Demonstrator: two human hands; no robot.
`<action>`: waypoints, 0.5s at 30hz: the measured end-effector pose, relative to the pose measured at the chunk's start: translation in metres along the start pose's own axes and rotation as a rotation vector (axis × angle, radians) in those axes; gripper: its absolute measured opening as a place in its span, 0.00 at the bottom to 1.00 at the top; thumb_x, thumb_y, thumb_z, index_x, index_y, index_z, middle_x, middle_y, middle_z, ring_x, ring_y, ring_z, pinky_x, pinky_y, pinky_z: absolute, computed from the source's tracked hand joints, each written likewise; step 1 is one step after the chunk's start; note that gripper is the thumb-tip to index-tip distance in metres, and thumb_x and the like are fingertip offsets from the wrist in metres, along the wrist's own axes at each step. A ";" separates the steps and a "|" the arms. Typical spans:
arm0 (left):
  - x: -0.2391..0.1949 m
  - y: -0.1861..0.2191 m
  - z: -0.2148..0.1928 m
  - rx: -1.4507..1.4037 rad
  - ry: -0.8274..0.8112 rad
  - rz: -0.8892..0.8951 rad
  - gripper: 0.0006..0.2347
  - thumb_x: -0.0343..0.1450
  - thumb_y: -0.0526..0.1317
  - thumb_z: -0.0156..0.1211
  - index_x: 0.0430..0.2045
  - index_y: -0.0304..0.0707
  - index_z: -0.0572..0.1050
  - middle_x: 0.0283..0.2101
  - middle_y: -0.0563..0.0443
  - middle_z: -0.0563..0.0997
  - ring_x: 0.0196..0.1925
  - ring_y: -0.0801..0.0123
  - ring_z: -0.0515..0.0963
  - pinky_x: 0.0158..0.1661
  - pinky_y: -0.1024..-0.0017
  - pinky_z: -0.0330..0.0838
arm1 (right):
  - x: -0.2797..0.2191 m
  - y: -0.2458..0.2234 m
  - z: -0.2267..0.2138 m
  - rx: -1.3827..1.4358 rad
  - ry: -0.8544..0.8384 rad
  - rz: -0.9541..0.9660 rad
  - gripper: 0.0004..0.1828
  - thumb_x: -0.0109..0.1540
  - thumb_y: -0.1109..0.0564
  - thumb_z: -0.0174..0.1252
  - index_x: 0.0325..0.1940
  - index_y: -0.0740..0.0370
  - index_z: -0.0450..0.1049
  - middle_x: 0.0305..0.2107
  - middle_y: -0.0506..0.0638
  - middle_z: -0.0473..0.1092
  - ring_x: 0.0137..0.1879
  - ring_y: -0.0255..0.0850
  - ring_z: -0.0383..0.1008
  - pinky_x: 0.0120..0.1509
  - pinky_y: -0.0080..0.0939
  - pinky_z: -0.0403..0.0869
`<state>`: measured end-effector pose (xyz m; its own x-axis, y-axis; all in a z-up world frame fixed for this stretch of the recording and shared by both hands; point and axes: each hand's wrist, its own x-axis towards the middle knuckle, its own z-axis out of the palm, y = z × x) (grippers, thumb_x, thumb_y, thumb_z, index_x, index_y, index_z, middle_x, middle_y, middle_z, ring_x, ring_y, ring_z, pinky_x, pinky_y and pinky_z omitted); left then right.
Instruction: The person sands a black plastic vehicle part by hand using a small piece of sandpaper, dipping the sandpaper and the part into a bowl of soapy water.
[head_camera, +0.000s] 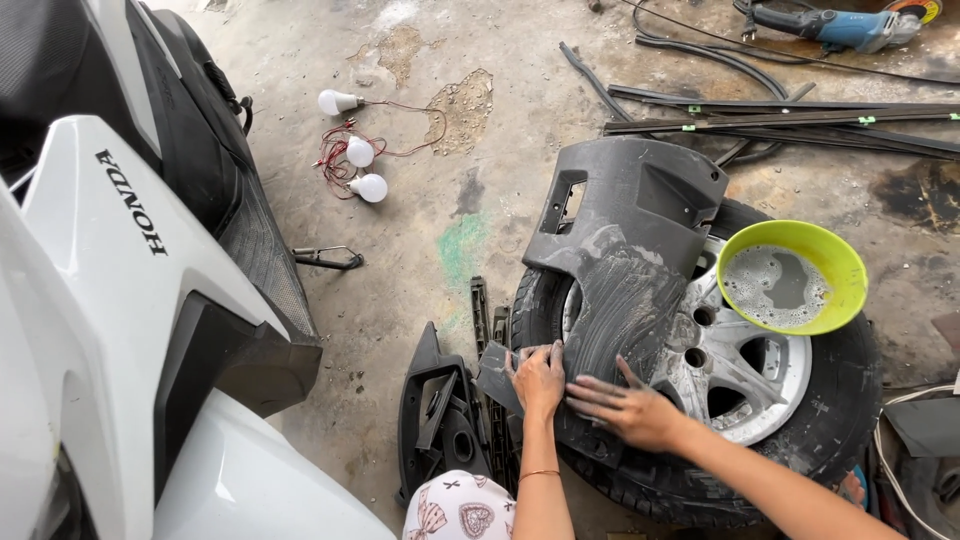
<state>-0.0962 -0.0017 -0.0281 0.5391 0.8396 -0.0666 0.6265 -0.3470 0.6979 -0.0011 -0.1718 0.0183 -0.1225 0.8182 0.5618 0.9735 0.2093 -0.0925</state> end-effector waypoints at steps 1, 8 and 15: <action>0.008 -0.003 0.008 0.002 -0.003 0.001 0.14 0.76 0.54 0.54 0.30 0.53 0.83 0.38 0.57 0.87 0.55 0.67 0.81 0.73 0.50 0.42 | 0.009 0.022 0.002 0.000 0.000 0.003 0.25 0.70 0.43 0.39 0.72 0.40 0.61 0.71 0.38 0.57 0.77 0.32 0.52 0.81 0.61 0.27; 0.001 -0.011 0.012 -0.018 0.011 0.007 0.14 0.76 0.52 0.55 0.29 0.50 0.84 0.38 0.53 0.87 0.54 0.61 0.82 0.73 0.49 0.40 | 0.017 -0.013 0.028 -0.113 0.012 0.610 0.26 0.72 0.47 0.37 0.76 0.42 0.57 0.74 0.44 0.55 0.79 0.43 0.50 0.78 0.72 0.39; 0.001 -0.009 0.010 -0.013 -0.005 0.063 0.17 0.78 0.54 0.52 0.31 0.47 0.84 0.38 0.50 0.87 0.54 0.61 0.81 0.73 0.49 0.39 | 0.004 -0.004 0.011 -0.238 -0.089 0.568 0.28 0.71 0.52 0.40 0.77 0.48 0.56 0.74 0.49 0.53 0.77 0.46 0.54 0.76 0.77 0.46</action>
<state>-0.0958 -0.0014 -0.0419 0.5796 0.8145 -0.0257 0.5840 -0.3932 0.7102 -0.0076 -0.1630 0.0120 0.4218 0.8103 0.4070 0.9064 -0.3886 -0.1657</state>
